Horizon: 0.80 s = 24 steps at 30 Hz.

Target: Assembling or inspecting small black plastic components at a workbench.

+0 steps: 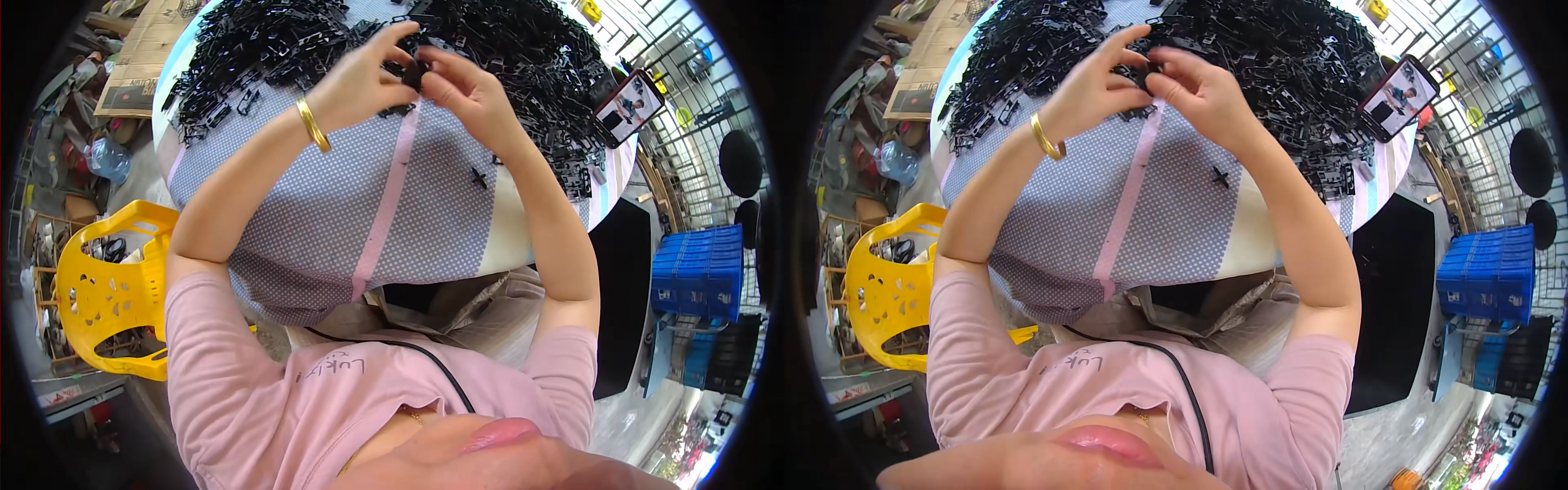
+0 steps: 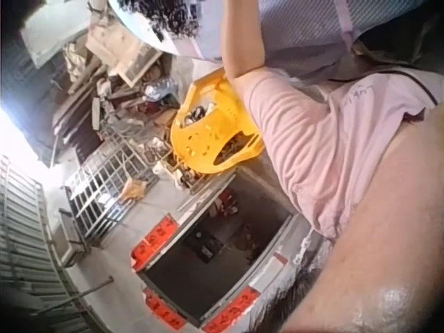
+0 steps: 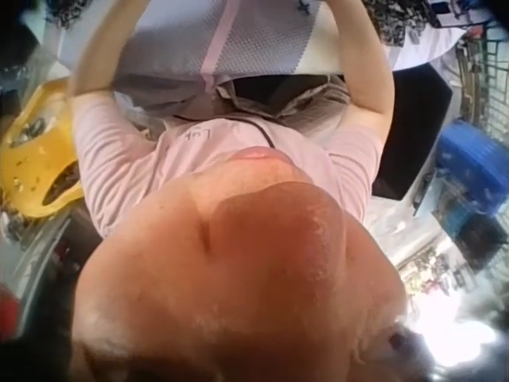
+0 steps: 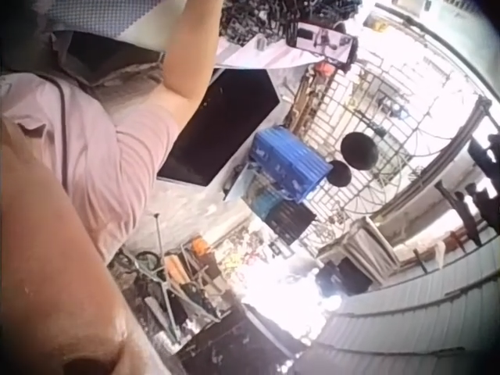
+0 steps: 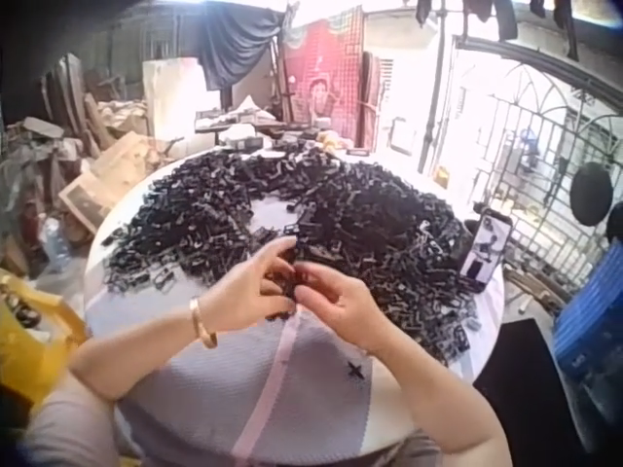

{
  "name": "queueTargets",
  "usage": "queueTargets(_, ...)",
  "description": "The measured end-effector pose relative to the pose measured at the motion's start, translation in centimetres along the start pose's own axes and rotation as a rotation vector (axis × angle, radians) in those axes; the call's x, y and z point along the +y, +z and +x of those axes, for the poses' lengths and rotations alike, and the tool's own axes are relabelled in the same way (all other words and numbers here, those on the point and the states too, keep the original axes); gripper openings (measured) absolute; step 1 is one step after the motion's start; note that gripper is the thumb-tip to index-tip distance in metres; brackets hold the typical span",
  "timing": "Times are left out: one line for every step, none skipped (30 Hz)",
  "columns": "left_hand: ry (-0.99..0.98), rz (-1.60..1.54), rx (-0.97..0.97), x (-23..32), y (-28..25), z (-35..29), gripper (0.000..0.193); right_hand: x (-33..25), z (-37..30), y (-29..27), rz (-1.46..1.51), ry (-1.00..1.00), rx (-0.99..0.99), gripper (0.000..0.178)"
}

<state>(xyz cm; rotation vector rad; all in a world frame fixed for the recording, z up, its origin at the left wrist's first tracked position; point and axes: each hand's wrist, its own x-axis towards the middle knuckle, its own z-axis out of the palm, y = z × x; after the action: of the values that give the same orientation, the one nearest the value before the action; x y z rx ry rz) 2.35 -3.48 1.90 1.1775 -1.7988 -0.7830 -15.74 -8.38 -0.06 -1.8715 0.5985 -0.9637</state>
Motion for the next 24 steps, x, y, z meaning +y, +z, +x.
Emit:
queueTargets(0.008, 0.006, -0.024, 0.5, 0.8, -0.1, 0.074, 0.1, -0.2, 0.0, -0.007, 0.006, 0.006, 0.035)
queueTargets(0.04, 0.057, -0.034, 0.2, 1.2, -0.1, 0.076, 0.1, -0.2, 0.2, -0.032, 0.023, -0.021, 0.034)
queueTargets(0.042, 0.052, -0.033, 0.1, 1.2, -0.1, 0.076, 0.2, -0.3, 0.3, -0.056, 0.04, -0.047, 0.034)
queueTargets(0.022, -0.042, -0.057, 0.0, 1.2, -0.4, 0.076, 0.5, -0.2, 0.3, -0.008, 0.031, -0.041, 0.033)
queueTargets(-0.001, -0.134, -0.076, 0.0, 1.0, -0.6, 0.075, 0.1, -0.2, 0.3, -0.011, 0.031, -0.048, 0.033)
queueTargets(-0.049, -0.227, -0.1, -0.2, 0.6, -0.6, 0.073, -0.8, -0.2, 0.3, 0.069, 0.084, -0.072, 0.034)
queueTargets(-0.049, -0.229, -0.093, 0.0, 0.2, -0.8, 0.073, -1.3, -0.3, 0.4, 0.148, 0.138, -0.095, 0.034)
queueTargets(-0.117, -0.296, -0.117, 0.4, -0.2, -1.0, 0.07, -1.4, -0.4, 0.5, 0.145, 0.139, -0.098, 0.034)
queueTargets(-0.185, -0.362, -0.142, 0.6, -0.5, -1.1, 0.067, -1.4, -0.4, 0.7, 0.175, 0.131, -0.082, 0.034)
queueTargets(-0.154, -0.337, -0.122, 0.2, -0.4, -1.2, 0.063, -1.4, -0.4, 0.8, 0.205, 0.124, -0.066, 0.034)
queueTargets(-0.155, -0.341, -0.122, -0.1, -0.3, -1.4, 0.063, -1.3, -0.5, 1.2, 0.204, 0.127, -0.067, 0.034)
queueTargets(-0.085, -0.167, -0.074, -0.4, -0.2, -1.4, 0.062, -1.0, -0.7, 1.6, -0.059, -0.012, 0.029, 0.034)
queueTargets(-0.015, 0.007, -0.027, -0.5, 0.0, -1.4, 0.061, -0.9, -0.8, 2.0, -0.323, -0.152, 0.125, 0.034)
queueTargets(-0.021, 0.103, 0.013, 0.5, 0.5, -1.6, 0.055, -1.3, -0.9, 2.2, -0.417, -0.21, 0.181, 0.031)
queueTargets(-0.019, 0.096, 0.003, 0.3, 0.8, -1.8, 0.055, -1.3, -1.0, 2.3, -0.422, -0.201, 0.186, 0.031)
queueTargets(0.0, 0.06, 0.041, -0.2, 1.0, -1.9, 0.051, -1.2, -1.0, 2.3, -0.391, -0.144, 0.201, 0.029)
queueTargets(0.019, 0.025, 0.081, -0.4, 1.0, -2.1, 0.047, -1.2, -1.0, 2.3, -0.358, -0.089, 0.214, 0.027)
queueTargets(-0.023, -0.077, 0.069, -0.6, 0.7, -2.2, 0.043, -1.6, -0.9, 2.4, -0.242, -0.062, 0.218, 0.023)
queueTargets(-0.02, -0.083, 0.06, -0.5, 0.4, -2.3, 0.043, -1.4, -0.9, 2.4, -0.247, -0.056, 0.226, 0.023)
queueTargets(-0.091, -0.163, -0.018, -0.2, 0.1, -2.4, 0.043, -1.1, -0.7, 2.3, -0.222, -0.084, 0.189, 0.021)
queueTargets(-0.162, -0.24, -0.097, 0.2, 0.0, -2.4, 0.043, -1.1, -0.7, 2.2, -0.196, -0.112, 0.152, 0.02)
queueTargets(-0.228, -0.4, -0.12, 0.9, 0.2, -2.6, 0.043, -1.4, -0.7, 1.7, -0.08, -0.067, 0.057, 0.018)
queueTargets(-0.224, -0.404, -0.127, 0.9, 0.2, -2.4, 0.043, -1.3, -0.7, 1.1, -0.086, -0.064, 0.063, 0.018)
queueTargets(-0.172, -0.442, -0.181, 0.8, 0.0, -2.2, 0.044, -1.1, -0.6, 0.3, 0.072, -0.044, -0.015, 0.018)
